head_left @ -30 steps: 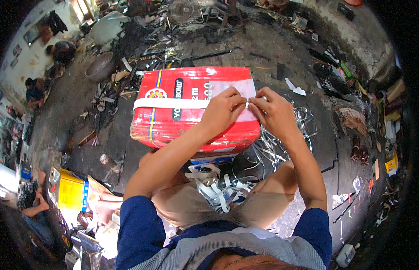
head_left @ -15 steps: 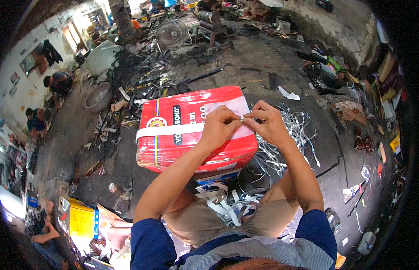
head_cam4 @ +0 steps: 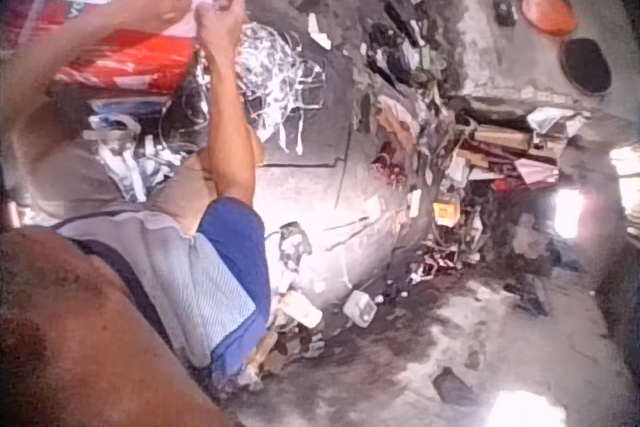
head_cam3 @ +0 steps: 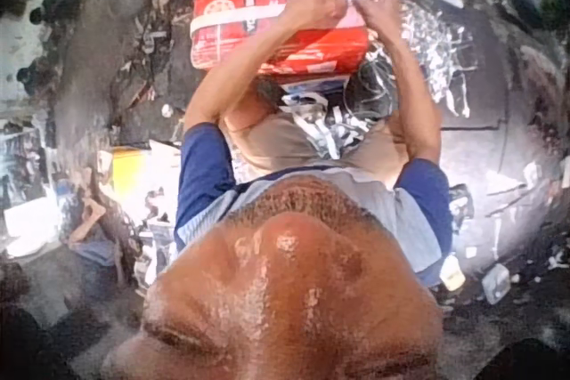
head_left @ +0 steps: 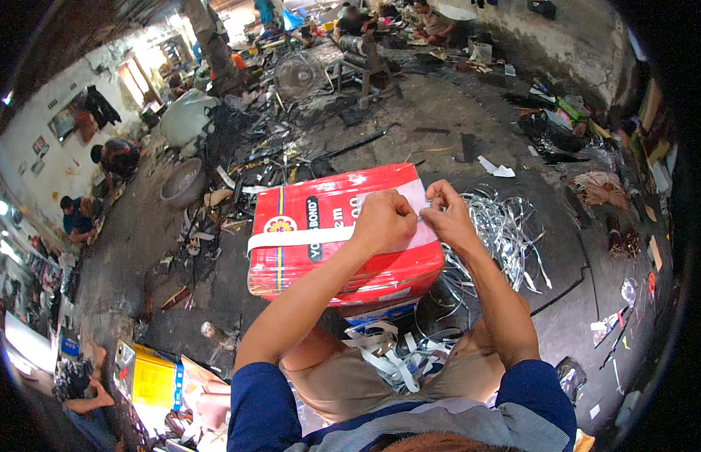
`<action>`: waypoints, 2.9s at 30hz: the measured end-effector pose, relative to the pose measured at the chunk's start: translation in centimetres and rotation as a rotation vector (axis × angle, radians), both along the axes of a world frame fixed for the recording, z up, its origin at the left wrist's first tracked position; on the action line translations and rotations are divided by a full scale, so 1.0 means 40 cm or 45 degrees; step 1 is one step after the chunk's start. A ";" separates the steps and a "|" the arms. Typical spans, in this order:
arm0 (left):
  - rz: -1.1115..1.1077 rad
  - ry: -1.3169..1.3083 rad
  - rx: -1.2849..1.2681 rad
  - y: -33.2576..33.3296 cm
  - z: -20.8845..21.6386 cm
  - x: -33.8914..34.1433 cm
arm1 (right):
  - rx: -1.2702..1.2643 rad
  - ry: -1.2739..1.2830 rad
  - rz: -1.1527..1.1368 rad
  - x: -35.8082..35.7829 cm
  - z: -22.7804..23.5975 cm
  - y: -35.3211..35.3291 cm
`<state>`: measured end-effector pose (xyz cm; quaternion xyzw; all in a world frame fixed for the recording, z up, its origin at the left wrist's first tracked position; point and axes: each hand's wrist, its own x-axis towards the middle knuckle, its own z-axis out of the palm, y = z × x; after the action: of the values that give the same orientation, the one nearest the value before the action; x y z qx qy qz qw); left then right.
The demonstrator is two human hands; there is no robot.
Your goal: The person sits on the floor and wraps a red rectangular package with white tape. They repeatedly pull tape from a roll, press it onto the package, and tear off pieces to secure the package.
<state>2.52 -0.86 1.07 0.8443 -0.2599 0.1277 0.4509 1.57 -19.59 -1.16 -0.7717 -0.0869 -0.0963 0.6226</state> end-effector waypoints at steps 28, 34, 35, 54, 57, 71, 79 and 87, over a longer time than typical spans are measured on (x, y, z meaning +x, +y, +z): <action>-0.234 -0.036 -0.289 -0.055 -0.034 0.022 | -0.241 0.018 -0.298 0.049 0.016 -0.028; -0.167 -0.008 -0.236 -0.044 -0.027 0.017 | -0.463 -0.209 -0.409 0.086 -0.009 0.006; -0.162 -0.010 -0.230 -0.042 -0.026 0.013 | -0.305 -0.116 -0.375 0.092 -0.040 0.004; -0.170 0.098 -0.254 -0.061 -0.009 0.020 | -0.788 0.734 -0.567 0.002 -0.973 -0.163; -0.208 0.111 -0.170 -0.055 -0.011 0.022 | -0.670 0.934 -0.645 -0.020 -1.007 -0.163; -0.423 -0.603 0.202 -0.016 -0.011 0.025 | -0.774 1.006 -0.627 -0.064 -0.935 -0.191; -0.428 -0.607 0.272 -0.020 -0.013 0.002 | -0.835 0.983 -0.859 -0.072 -0.991 -0.282; -0.377 -0.682 0.396 -0.021 -0.033 0.022 | -1.003 0.911 -1.109 -0.186 -0.932 -0.354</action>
<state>3.39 -1.72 -0.26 0.7925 -0.5053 0.2370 0.2459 -5.86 -33.74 -38.44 -0.8894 0.4137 -0.0382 0.1906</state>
